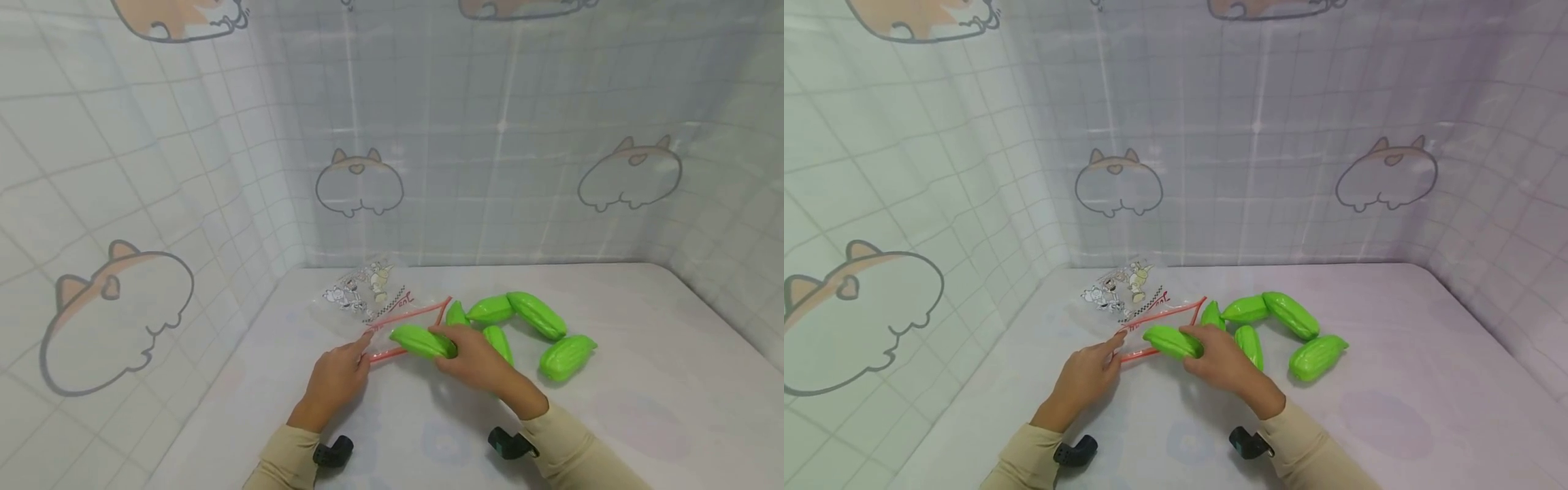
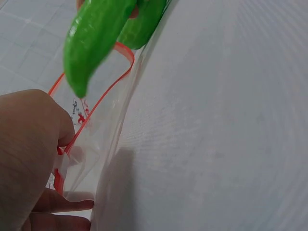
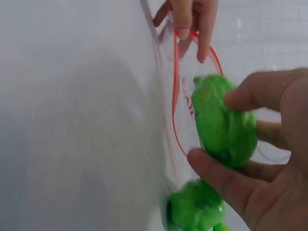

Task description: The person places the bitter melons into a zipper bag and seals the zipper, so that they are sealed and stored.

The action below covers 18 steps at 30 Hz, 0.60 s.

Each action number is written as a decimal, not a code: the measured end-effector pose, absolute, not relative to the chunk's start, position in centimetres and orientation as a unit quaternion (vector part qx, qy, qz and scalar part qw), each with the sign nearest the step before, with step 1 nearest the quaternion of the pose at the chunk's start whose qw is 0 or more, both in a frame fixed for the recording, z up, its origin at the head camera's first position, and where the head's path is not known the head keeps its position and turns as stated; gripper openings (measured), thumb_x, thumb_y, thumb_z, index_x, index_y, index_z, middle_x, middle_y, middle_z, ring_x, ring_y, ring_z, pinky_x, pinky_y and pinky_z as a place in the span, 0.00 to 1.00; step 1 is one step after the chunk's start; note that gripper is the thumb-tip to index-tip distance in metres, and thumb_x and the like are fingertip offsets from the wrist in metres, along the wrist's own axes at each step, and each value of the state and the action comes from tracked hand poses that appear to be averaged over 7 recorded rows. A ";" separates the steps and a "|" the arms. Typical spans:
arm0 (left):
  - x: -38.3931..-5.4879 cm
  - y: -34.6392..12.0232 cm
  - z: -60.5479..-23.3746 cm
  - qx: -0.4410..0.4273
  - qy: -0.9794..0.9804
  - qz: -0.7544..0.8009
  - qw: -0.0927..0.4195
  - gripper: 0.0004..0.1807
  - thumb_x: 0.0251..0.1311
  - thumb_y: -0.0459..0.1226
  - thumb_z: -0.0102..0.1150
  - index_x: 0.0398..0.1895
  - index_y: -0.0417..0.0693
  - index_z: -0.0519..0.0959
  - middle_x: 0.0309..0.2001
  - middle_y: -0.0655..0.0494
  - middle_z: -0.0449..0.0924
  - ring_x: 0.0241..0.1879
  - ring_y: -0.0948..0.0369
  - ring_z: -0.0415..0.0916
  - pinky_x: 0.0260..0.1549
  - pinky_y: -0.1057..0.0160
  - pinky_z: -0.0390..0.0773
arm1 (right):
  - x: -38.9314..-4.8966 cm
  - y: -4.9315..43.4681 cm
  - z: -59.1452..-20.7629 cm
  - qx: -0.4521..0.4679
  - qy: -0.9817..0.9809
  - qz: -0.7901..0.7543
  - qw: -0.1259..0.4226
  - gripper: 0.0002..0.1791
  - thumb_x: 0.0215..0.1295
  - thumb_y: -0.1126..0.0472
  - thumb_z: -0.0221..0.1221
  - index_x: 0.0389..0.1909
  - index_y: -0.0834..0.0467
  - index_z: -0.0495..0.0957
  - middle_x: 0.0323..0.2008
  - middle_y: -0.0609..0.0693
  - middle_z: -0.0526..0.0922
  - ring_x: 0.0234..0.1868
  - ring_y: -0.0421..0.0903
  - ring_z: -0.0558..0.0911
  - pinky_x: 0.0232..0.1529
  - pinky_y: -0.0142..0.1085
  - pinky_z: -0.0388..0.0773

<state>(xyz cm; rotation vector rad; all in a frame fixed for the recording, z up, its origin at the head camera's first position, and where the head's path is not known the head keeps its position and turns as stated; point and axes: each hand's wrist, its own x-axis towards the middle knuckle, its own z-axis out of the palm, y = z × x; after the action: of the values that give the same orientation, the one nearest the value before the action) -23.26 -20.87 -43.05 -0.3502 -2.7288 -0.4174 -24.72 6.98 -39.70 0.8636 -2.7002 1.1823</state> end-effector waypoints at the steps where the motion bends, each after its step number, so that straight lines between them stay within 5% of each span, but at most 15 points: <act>1: -23.2 -20.8 -43.0 -0.123 -0.965 -0.148 0.178 0.25 0.64 0.38 0.62 0.65 0.49 0.78 0.40 0.49 0.87 0.19 0.65 0.66 0.25 0.63 0.73 | -24.8 6.8 -39.8 0.279 -0.884 0.374 0.041 0.28 0.59 0.65 0.66 0.63 0.61 0.77 0.52 0.51 0.82 0.45 0.45 0.75 0.46 0.43 0.73; 12: -23.3 -20.9 -43.0 -0.133 -0.962 -0.148 0.187 0.24 0.64 0.38 0.61 0.64 0.49 0.79 0.46 0.47 0.86 0.27 0.61 0.77 0.36 0.54 0.82 | -25.3 4.8 -40.1 0.274 -0.899 0.335 0.063 0.27 0.59 0.64 0.66 0.61 0.62 0.78 0.54 0.55 0.82 0.52 0.50 0.79 0.52 0.47 0.76; 18: -23.4 -21.0 -43.1 -0.143 -0.959 -0.143 0.198 0.24 0.62 0.37 0.62 0.63 0.49 0.79 0.40 0.47 0.87 0.22 0.61 0.70 0.29 0.55 0.79 | -25.8 3.8 -40.3 0.269 -0.901 0.335 0.061 0.26 0.60 0.63 0.67 0.60 0.64 0.77 0.53 0.55 0.83 0.50 0.49 0.80 0.52 0.46 0.76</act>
<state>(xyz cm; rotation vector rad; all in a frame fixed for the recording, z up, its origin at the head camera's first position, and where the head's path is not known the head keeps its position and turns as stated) -23.37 -20.98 -43.07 -0.3988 -2.6842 -0.4003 -25.81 3.84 -40.33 0.8140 -2.7246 1.0134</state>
